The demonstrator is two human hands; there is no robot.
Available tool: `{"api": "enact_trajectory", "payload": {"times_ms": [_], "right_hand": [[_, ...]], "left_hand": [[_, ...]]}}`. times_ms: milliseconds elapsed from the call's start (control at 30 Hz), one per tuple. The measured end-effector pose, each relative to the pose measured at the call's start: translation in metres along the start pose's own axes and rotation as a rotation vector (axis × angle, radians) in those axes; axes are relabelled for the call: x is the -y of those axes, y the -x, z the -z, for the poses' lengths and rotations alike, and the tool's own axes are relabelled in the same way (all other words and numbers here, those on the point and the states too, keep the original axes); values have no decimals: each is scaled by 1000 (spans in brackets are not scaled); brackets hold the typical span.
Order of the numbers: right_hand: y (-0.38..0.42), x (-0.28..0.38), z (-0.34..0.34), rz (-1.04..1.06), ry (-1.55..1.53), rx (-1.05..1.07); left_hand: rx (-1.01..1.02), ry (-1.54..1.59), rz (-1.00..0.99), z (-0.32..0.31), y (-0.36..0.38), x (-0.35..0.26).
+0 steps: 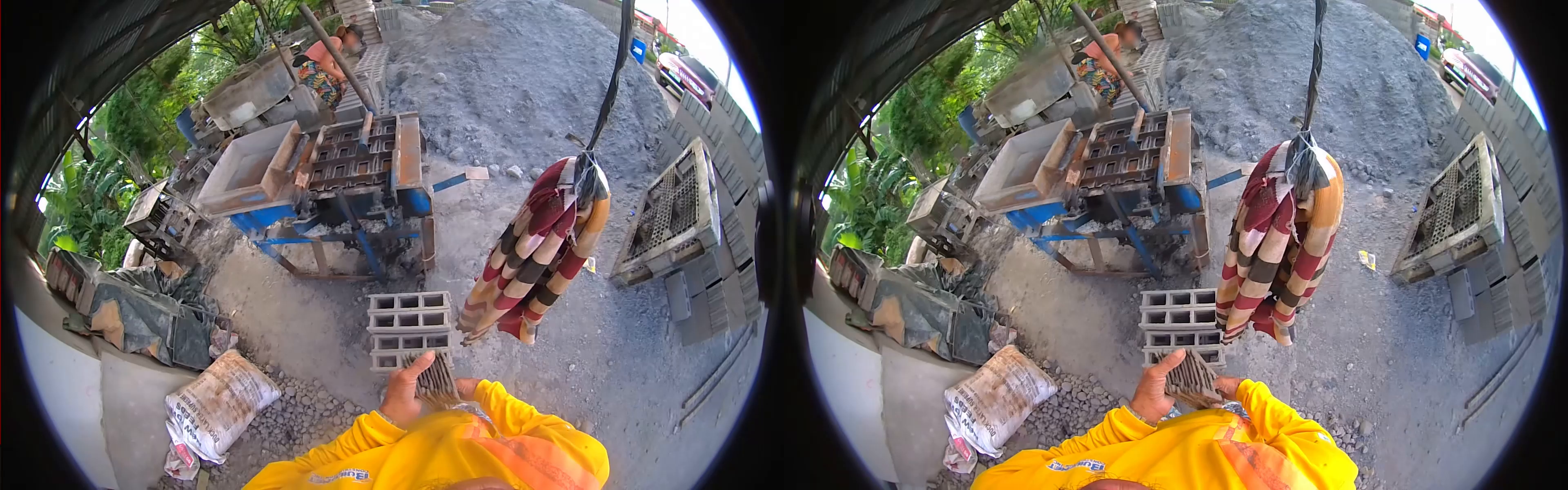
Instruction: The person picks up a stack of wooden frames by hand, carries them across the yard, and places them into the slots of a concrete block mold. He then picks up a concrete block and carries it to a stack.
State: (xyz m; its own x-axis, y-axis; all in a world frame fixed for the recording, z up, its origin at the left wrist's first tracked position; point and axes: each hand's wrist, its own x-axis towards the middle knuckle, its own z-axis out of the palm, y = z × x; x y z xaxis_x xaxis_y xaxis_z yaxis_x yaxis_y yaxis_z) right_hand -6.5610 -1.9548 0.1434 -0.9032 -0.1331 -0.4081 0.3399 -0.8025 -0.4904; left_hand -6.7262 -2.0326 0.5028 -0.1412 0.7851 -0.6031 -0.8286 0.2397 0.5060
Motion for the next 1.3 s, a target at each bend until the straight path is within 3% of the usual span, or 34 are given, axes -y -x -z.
{"api": "enact_trajectory", "payload": {"times_ms": [133,300,500,600,700,900,1100,1200,1300], "right_hand": [[-13,-20,15,-14,-103,28],[-5,-7,-9,-10,-30,-7],[27,37,-65,17,169,-291],[39,58,-80,1,306,-528],[37,53,-56,211,564,-468],[77,78,-70,32,754,-608],[92,68,-59,-17,934,-780],[90,49,-48,-146,963,-942],[88,50,-63,-297,1031,-1049]], "left_hand": [[42,-128,-69,4,0,3],[59,69,99,-12,15,-13],[172,189,158,-34,36,-32],[54,117,39,32,-6,0],[62,151,72,64,-18,11],[99,116,167,96,-22,18],[83,-246,103,144,-31,40],[-39,-704,-7,162,-50,54],[-103,-756,27,131,-35,31]]}}
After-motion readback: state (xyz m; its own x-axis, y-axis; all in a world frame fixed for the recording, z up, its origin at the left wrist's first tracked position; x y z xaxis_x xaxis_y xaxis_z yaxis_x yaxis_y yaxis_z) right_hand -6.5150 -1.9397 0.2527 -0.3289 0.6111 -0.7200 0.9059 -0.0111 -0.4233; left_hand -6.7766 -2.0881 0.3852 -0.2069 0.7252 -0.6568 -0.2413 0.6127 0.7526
